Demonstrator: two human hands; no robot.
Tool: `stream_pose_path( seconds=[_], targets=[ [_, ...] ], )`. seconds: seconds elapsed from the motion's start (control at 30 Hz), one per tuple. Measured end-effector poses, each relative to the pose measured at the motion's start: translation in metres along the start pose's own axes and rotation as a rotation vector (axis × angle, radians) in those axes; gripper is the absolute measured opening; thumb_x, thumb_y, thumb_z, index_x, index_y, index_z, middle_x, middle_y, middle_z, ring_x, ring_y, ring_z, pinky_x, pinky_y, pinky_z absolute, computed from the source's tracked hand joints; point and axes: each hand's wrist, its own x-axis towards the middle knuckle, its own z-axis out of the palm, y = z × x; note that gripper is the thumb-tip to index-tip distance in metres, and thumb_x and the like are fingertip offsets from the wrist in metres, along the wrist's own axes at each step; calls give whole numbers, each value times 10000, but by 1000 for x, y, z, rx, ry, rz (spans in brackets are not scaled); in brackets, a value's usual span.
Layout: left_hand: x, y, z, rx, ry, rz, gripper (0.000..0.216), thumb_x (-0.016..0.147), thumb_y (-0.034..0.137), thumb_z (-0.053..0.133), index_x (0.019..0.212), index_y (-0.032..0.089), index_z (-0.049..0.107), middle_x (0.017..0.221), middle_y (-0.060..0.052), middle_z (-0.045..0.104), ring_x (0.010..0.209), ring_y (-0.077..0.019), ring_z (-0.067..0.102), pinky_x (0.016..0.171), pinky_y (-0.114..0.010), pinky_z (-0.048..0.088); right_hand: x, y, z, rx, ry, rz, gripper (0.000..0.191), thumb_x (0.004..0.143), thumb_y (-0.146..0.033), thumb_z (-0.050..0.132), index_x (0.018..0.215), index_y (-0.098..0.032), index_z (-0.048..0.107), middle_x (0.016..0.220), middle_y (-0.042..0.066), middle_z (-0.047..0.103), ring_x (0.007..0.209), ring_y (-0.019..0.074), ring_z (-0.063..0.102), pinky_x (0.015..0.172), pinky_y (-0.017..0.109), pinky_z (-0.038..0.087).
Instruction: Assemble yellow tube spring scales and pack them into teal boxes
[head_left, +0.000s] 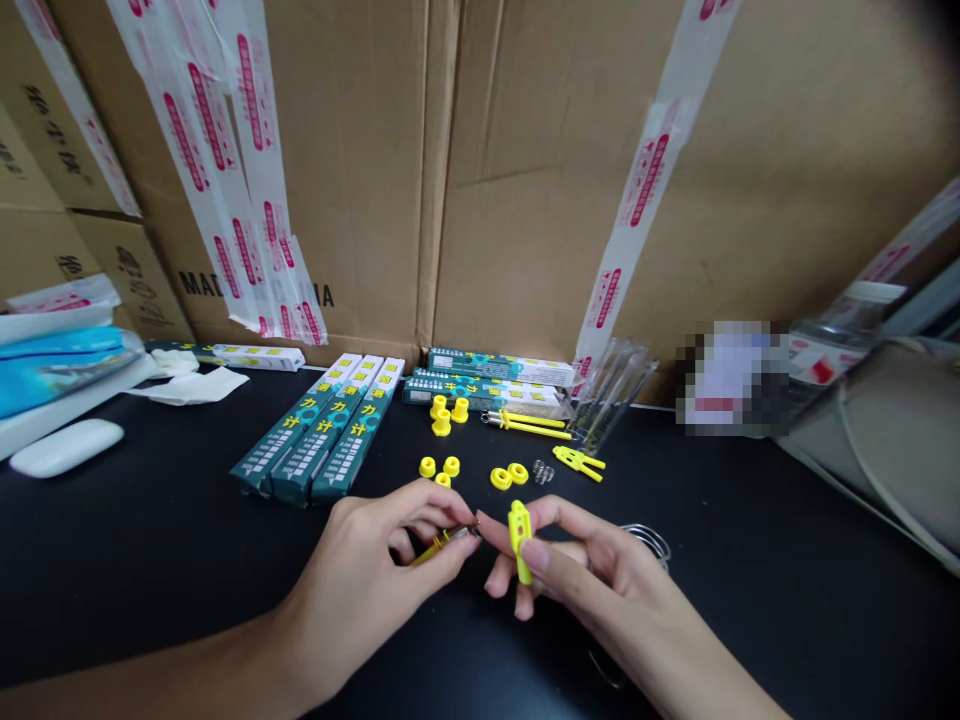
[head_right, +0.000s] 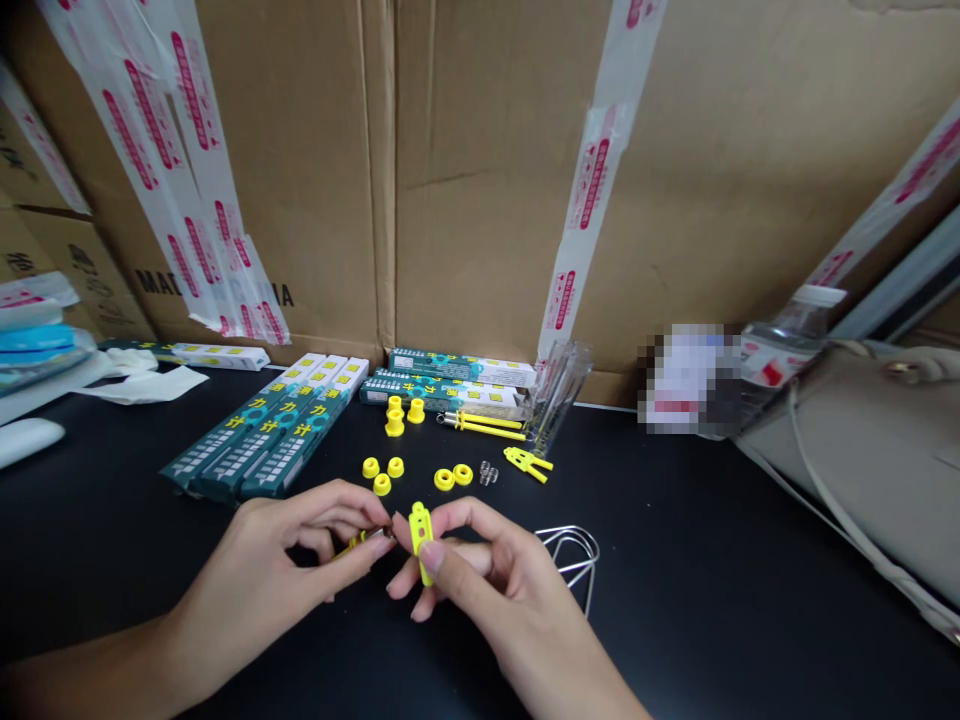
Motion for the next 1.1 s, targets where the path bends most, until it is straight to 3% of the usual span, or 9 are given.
stream_pose_path(
  seconds=[0.4,1.1],
  targets=[
    [1,2,0,-14,16,-33,70,794,234,700,857,218,727,745,40,760,489,-70,639,454,-119,491,-1,-2,4,151,-16,60,225,883,-403,722,912,-202,625,805,31,738,818,155,647,844,289,481],
    [2,6,0,33,-9,-3,28,780,211,673,807,203,668,703,46,707,447,-57,557,424,-127,424,1,-3,3,73,-12,50,245,892,-430,702,894,-192,646,802,31,733,811,162,653,829,290,479]
  ],
)
